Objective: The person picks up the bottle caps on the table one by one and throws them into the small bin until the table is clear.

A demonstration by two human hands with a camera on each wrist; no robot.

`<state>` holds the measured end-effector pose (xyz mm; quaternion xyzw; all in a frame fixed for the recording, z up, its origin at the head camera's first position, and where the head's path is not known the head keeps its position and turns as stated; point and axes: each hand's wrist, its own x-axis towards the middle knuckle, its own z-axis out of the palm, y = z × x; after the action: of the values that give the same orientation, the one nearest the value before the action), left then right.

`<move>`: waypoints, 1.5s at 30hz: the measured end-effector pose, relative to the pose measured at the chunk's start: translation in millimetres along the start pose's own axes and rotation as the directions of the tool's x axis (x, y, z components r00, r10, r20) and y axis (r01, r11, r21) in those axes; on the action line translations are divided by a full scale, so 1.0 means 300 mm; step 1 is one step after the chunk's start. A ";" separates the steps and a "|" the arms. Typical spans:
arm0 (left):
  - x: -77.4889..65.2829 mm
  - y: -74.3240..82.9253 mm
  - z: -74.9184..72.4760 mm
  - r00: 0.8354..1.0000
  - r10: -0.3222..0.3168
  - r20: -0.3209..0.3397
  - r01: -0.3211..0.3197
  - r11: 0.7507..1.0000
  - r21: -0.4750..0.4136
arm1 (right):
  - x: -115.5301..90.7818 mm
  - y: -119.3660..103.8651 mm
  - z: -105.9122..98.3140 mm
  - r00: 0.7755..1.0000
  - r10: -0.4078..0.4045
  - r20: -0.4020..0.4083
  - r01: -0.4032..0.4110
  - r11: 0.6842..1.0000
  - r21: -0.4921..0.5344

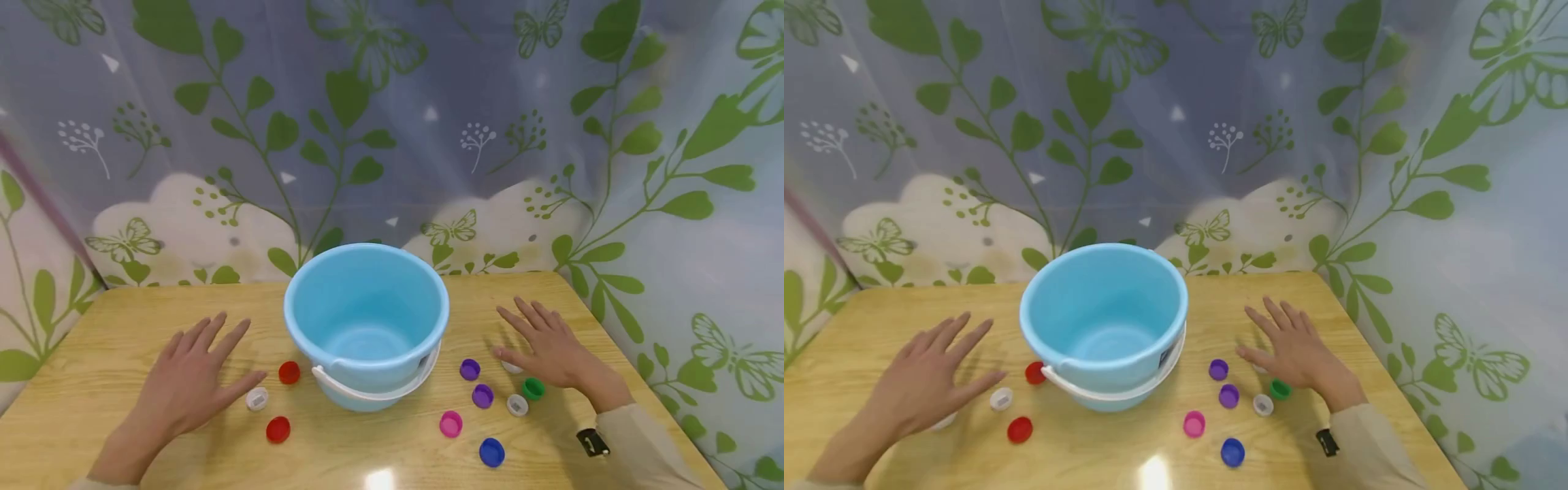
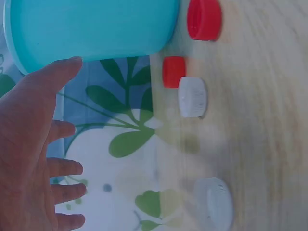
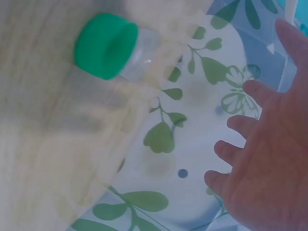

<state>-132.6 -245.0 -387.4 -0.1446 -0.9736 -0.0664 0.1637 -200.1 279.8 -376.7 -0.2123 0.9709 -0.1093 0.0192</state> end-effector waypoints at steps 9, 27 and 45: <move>0.032 0.016 -0.051 0.996 0.047 -0.082 -0.045 0.999 0.027 | -0.003 -0.005 -0.061 1.000 -0.013 -0.026 0.012 0.999 -0.045; 0.098 0.056 -0.148 0.982 0.128 -0.140 -0.122 0.991 0.053 | 0.043 -0.057 -0.158 0.998 -0.053 -0.038 0.048 0.992 -0.119; 0.179 0.154 -0.153 0.990 -0.091 -0.110 0.049 0.941 -0.334 | 0.083 -0.122 -0.199 0.994 -0.108 -0.032 0.103 0.987 -0.121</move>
<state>-153.5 -195.1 -322.4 -0.1308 -0.9412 -0.2433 0.1946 -212.8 249.3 -310.3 -0.2621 0.9632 -0.0563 -0.0177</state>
